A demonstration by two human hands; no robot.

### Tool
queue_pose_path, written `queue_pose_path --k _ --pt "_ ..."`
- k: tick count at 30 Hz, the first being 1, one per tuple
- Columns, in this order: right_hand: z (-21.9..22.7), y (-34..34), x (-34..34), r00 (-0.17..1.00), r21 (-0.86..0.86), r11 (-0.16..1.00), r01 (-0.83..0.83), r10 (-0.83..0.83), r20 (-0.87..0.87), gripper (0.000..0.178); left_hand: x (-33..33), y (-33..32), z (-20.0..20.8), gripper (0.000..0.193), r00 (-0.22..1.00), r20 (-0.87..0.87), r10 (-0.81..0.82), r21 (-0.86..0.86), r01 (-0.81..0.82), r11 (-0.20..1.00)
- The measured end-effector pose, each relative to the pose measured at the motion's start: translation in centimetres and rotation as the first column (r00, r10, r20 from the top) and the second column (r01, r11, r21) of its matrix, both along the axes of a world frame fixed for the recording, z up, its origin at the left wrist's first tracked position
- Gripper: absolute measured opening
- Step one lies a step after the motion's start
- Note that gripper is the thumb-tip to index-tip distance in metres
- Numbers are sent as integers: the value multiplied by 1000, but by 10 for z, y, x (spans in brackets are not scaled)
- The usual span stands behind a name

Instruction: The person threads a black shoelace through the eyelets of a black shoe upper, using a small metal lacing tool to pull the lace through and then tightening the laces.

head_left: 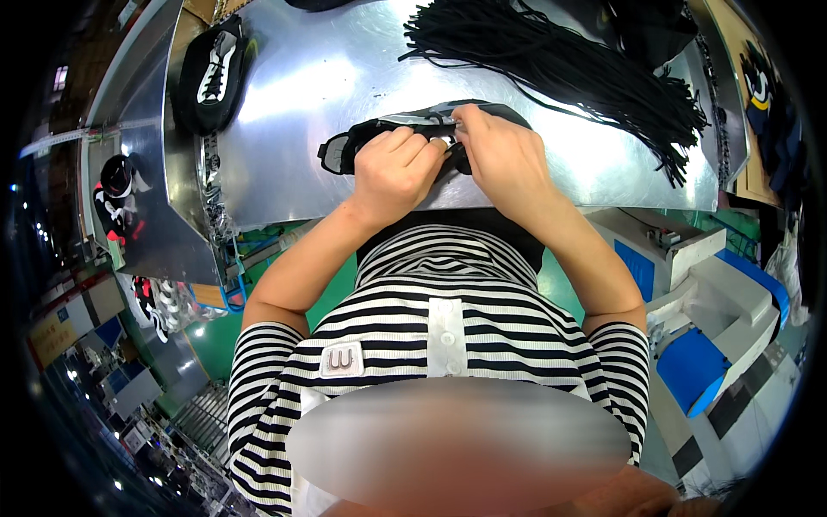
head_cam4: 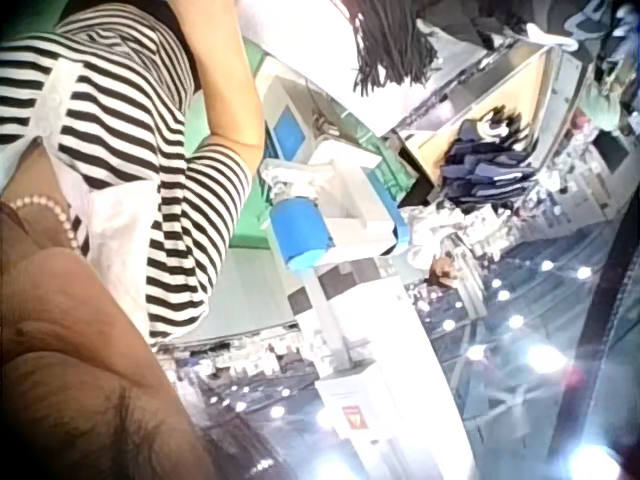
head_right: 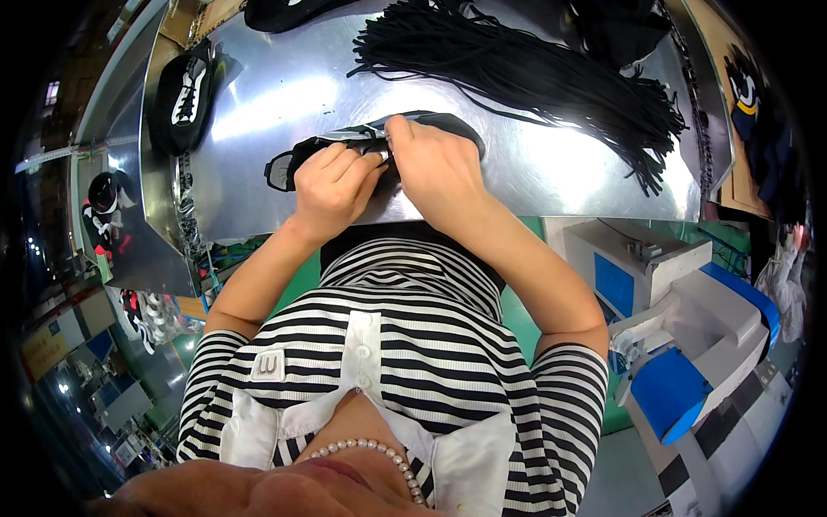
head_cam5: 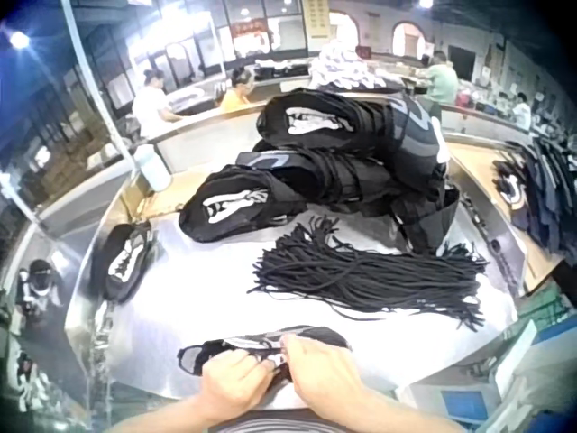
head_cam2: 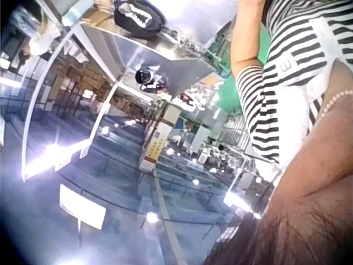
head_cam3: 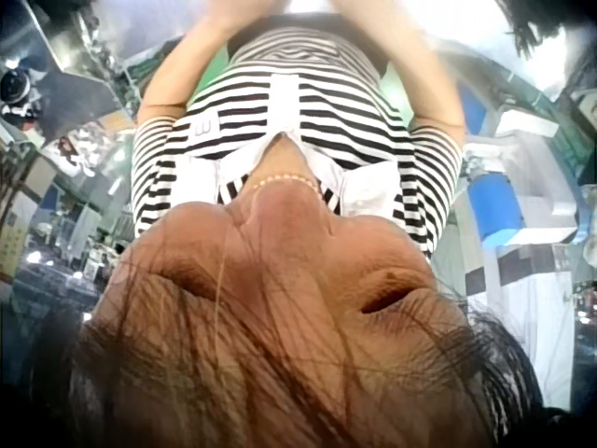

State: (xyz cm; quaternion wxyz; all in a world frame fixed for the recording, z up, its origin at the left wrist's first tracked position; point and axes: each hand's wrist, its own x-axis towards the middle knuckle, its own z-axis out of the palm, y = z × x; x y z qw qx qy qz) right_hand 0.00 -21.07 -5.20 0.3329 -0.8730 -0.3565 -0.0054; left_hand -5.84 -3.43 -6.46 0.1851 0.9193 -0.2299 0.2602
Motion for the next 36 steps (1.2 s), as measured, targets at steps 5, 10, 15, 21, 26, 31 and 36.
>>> queue_pose_path --k 5,10,15,21,26,31,36 --pt "2 -2 15 902 53 997 48 -21 -430 20 2 1 -3 15 1000 14 -27 -2 27 1000" --pt "-12 -3 18 820 222 960 169 -12 -572 26 5 0 2 18 995 -53 -88 -5 88 996" --pt "74 -49 76 934 774 549 315 -36 -354 18 -2 6 11 19 984 -146 -100 40 107 993" --pt "48 -49 53 866 606 719 339 13 -499 16 6 4 20 21 964 -242 -110 30 121 992" --pt "-14 -24 22 608 472 791 388 165 -776 12 5 3 36 62 752 -659 -19 -167 -121 978" --pt "-2 -28 24 418 478 839 260 349 -839 12 10 5 24 81 705 -708 44 -278 -336 900" --pt "18 -29 23 413 649 761 -2 592 -692 10 21 10 -4 35 828 -541 150 -395 -407 823"
